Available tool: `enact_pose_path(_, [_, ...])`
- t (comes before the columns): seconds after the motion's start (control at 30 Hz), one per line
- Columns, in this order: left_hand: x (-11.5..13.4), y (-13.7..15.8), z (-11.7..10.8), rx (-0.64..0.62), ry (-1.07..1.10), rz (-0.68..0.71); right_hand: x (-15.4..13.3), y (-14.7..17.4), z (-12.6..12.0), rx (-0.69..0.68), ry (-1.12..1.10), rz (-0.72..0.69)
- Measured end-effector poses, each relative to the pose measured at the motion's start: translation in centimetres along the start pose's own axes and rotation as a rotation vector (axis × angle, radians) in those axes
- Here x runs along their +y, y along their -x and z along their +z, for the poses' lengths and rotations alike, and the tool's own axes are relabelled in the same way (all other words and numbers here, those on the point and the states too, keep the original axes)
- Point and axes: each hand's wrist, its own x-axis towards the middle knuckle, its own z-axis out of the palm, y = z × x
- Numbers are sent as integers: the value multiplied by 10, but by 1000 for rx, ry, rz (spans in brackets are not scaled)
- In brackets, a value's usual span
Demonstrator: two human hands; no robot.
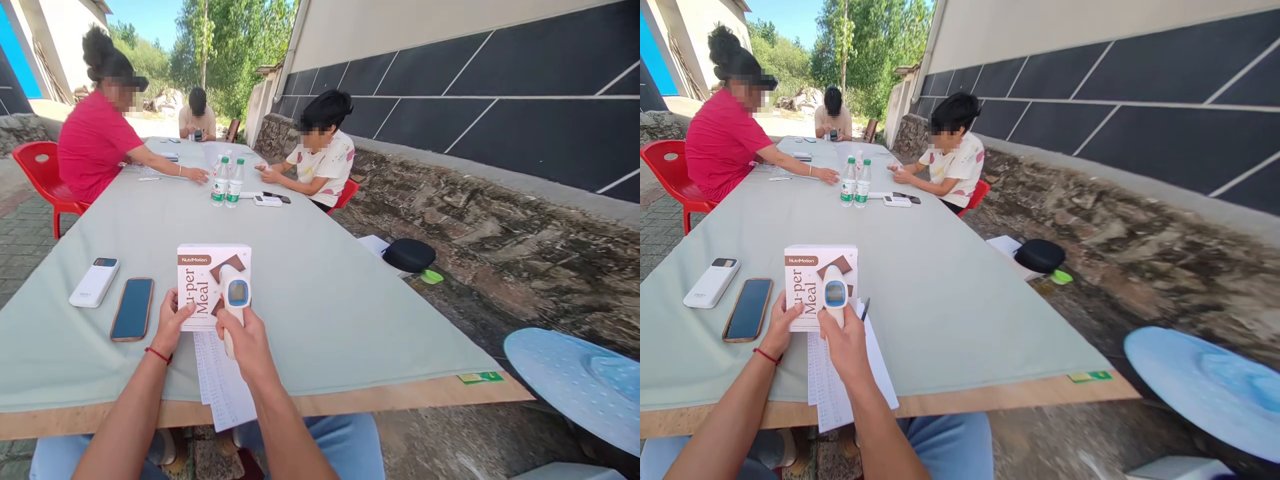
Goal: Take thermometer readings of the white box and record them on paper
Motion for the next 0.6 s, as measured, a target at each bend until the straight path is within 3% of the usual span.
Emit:
enact_pose_path(0.3, [-3, 1, 0, 5, -35, -9, -4, 2, 1, -1, 25, 13])
enact_pose_path(0.6, [-9, -9, -6, 159, -161, 90, -33, 16, 0, -27, 7, -85])
